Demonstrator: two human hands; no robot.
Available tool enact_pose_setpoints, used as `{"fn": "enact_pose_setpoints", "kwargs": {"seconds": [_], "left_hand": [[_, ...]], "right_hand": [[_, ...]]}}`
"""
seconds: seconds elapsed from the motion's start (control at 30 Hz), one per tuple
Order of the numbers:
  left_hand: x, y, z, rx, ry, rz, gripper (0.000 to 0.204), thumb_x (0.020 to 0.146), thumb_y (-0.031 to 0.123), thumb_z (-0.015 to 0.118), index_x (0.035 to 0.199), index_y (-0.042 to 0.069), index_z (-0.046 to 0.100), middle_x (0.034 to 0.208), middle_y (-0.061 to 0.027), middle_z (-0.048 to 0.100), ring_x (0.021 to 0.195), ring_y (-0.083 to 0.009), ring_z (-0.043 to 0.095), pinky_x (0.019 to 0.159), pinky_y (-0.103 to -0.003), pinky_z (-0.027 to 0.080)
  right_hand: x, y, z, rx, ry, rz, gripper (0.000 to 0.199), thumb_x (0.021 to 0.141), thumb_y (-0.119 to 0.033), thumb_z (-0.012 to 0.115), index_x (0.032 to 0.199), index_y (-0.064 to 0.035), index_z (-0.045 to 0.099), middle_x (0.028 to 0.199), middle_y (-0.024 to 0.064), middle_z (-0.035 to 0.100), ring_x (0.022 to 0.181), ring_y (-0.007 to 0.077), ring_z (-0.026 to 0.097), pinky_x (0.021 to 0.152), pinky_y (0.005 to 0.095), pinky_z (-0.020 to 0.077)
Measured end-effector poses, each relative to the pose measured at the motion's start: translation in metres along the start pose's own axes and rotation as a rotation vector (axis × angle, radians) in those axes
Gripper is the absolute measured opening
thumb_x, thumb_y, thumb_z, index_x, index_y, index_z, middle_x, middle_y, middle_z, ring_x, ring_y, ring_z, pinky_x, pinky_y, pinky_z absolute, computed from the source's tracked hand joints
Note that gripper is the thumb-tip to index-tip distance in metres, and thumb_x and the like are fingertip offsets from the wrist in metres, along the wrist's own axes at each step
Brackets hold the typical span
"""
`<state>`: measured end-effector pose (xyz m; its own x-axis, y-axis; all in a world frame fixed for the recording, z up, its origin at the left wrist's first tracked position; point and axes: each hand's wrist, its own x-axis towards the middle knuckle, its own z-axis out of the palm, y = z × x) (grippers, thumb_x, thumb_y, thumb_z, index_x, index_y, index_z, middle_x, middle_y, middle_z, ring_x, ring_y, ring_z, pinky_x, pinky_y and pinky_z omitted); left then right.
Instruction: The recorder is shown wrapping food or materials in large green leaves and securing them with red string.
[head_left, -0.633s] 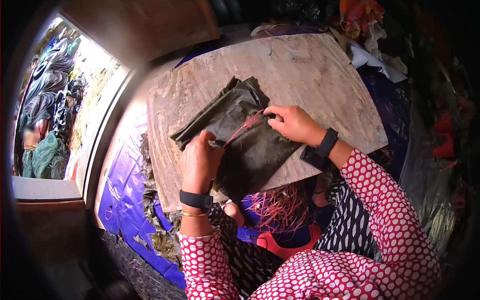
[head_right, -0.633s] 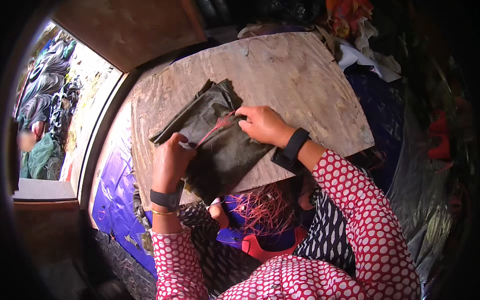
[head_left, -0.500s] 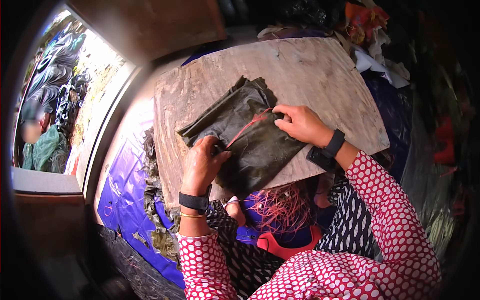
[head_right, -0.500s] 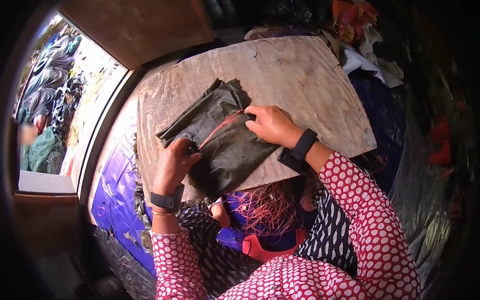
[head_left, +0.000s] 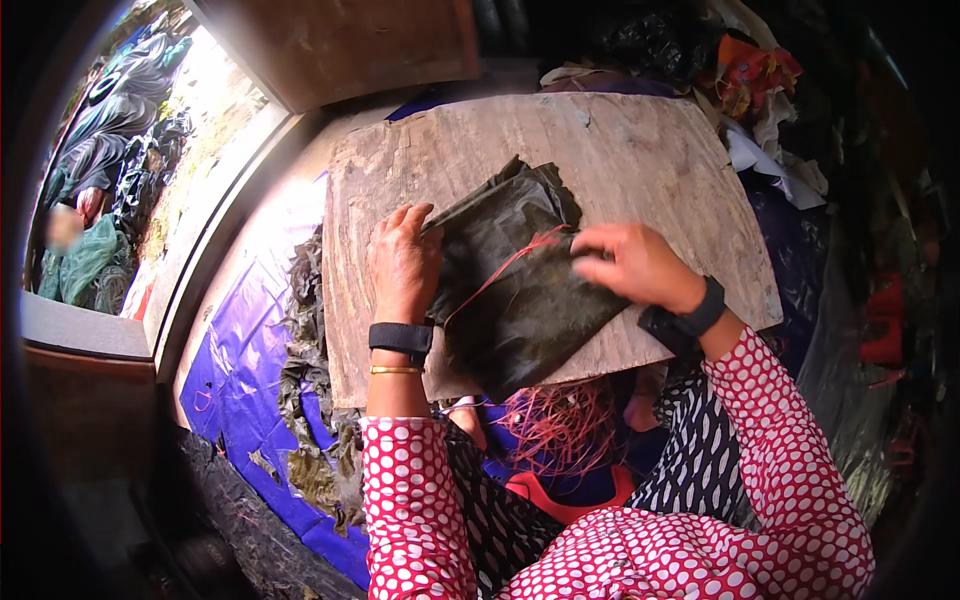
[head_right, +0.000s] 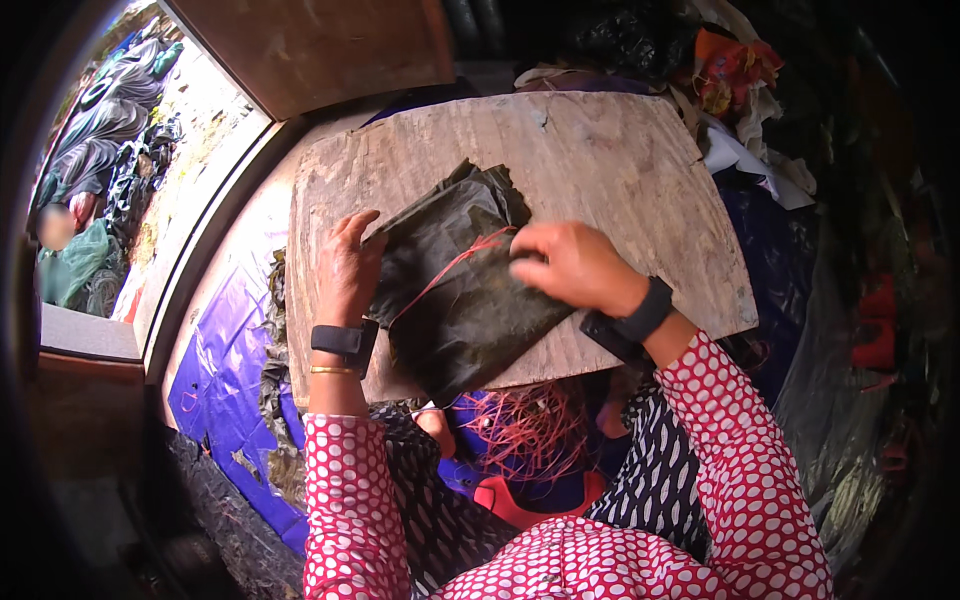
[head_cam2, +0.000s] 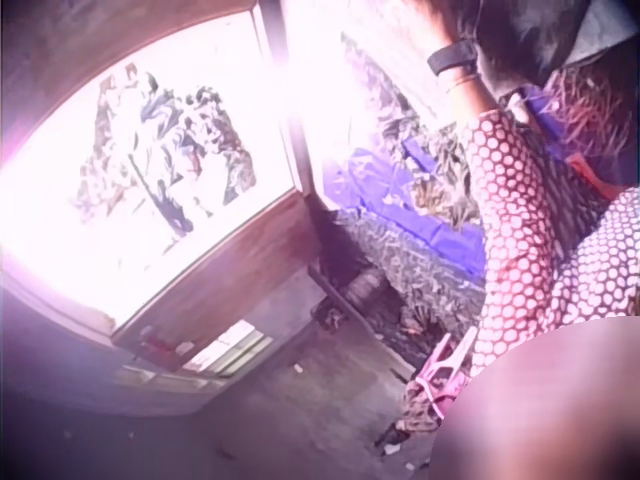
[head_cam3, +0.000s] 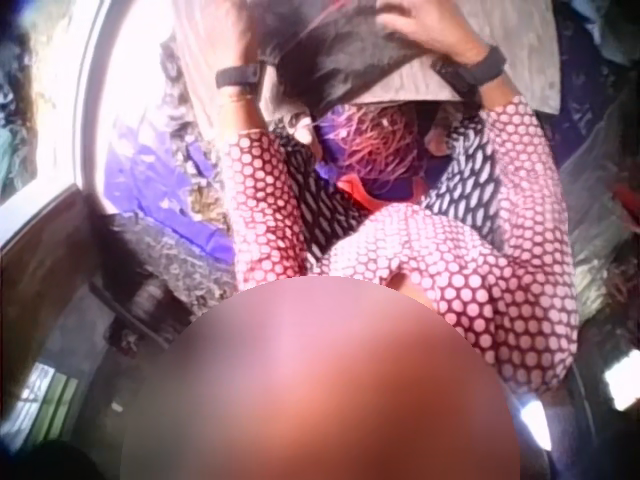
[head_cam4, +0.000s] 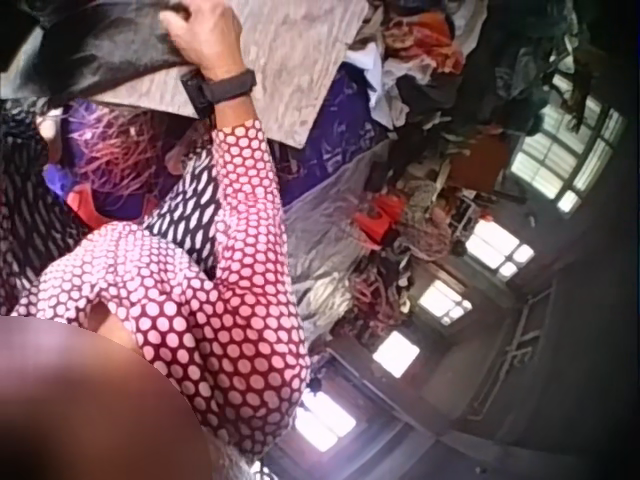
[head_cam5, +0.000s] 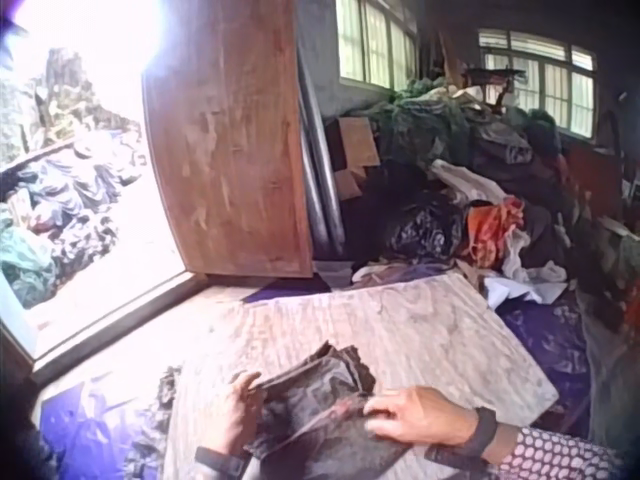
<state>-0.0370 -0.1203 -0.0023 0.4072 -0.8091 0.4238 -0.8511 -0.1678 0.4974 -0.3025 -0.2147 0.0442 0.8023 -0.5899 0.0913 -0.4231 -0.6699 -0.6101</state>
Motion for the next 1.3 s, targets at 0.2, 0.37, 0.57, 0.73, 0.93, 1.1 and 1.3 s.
{"fn": "enact_pose_setpoints", "kwargs": {"seconds": [0.2, 0.37, 0.57, 0.73, 0.93, 1.1, 1.3], "left_hand": [[0.006, 0.003, 0.014, 0.098, -0.179, -0.085, 0.016, 0.077, 0.015, 0.065, 0.092, 0.011, 0.067, 0.098, -0.012, 0.065, 0.099, -0.0319, 0.058, 0.084, -0.042, 0.045], [0.003, 0.005, 0.008, 0.151, -0.19, -0.228, 0.015, 0.077, 0.014, 0.057, 0.085, 0.006, 0.066, 0.082, -0.0206, 0.065, 0.078, -0.038, 0.064, 0.07, -0.045, 0.05], [-0.016, -0.005, -0.016, -0.228, -0.597, -0.219, 0.019, 0.075, 0.012, 0.061, 0.089, -0.002, 0.065, 0.072, -0.0129, 0.066, 0.067, -0.0213, 0.063, 0.063, -0.033, 0.049], [-0.024, 0.008, -0.022, -0.321, -0.742, -0.361, 0.023, 0.077, 0.02, 0.066, 0.09, 0.001, 0.066, 0.074, -0.0145, 0.067, 0.068, -0.0227, 0.065, 0.062, -0.033, 0.049], [-0.013, 0.035, 0.005, -0.056, -0.338, -0.202, 0.03, 0.076, 0.032, 0.069, 0.083, 0.003, 0.066, 0.081, -0.0176, 0.066, 0.077, -0.0336, 0.064, 0.067, -0.042, 0.05], [-0.007, 0.039, 0.014, 0.014, -0.335, -0.326, 0.021, 0.074, 0.025, 0.066, 0.081, 0.005, 0.069, 0.083, -0.0202, 0.065, 0.081, -0.0377, 0.064, 0.071, -0.046, 0.05], [-0.007, 0.039, 0.002, -0.129, -0.353, -0.289, 0.02, 0.072, 0.018, 0.059, 0.077, 0.002, 0.069, 0.075, -0.0235, 0.064, 0.076, -0.0394, 0.064, 0.071, -0.043, 0.051]], "right_hand": [[-0.045, -0.015, 0.028, -0.246, -0.178, -0.286, 0.027, 0.071, -0.015, 0.067, 0.093, -0.0094, 0.053, 0.091, 0.0084, 0.052, 0.079, 0.0279, 0.061, 0.066, 0.0406, 0.0504], [-0.038, 0.008, 0.051, -0.316, 0.037, -0.405, 0.016, 0.069, -0.011, 0.065, 0.078, -0.0113, 0.052, 0.086, 0.0065, 0.052, 0.071, 0.0231, 0.06, 0.06, 0.0357, 0.0472], [-0.043, 0.038, 0.004, -0.329, -0.03, -0.231, 0.016, 0.071, -0.01, 0.061, 0.087, -0.0096, 0.059, 0.093, 0.0055, 0.056, 0.08, 0.0246, 0.059, 0.066, 0.036, 0.0473], [-0.048, 0.034, -0.014, -0.194, -0.06, -0.073, 0.02, 0.074, -0.005, 0.057, 0.093, -0.0051, 0.062, 0.096, 0.0089, 0.06, 0.083, 0.0307, 0.06, 0.07, 0.0381, 0.0487], [-0.009, 0.014, 0.002, -0.279, 0.126, 0.017, 0.018, 0.079, -0.02, 0.058, 0.089, -0.0064, 0.063, 0.08, 0.0127, 0.062, 0.075, 0.0347, 0.061, 0.065, 0.0437, 0.0476], [0.015, 0.002, 0.015, -0.032, 0.12, 0.227, 0.035, 0.079, -0.039, 0.063, 0.069, -0.0056, 0.066, 0.065, 0.0123, 0.064, 0.063, 0.031, 0.062, 0.061, 0.0389, 0.0481], [0.029, 0.028, 0.043, 0.209, 0.092, 0.24, 0.027, 0.078, -0.03, 0.065, 0.075, -0.0037, 0.067, 0.066, 0.0101, 0.065, 0.063, 0.0251, 0.064, 0.061, 0.0348, 0.0491]]}}
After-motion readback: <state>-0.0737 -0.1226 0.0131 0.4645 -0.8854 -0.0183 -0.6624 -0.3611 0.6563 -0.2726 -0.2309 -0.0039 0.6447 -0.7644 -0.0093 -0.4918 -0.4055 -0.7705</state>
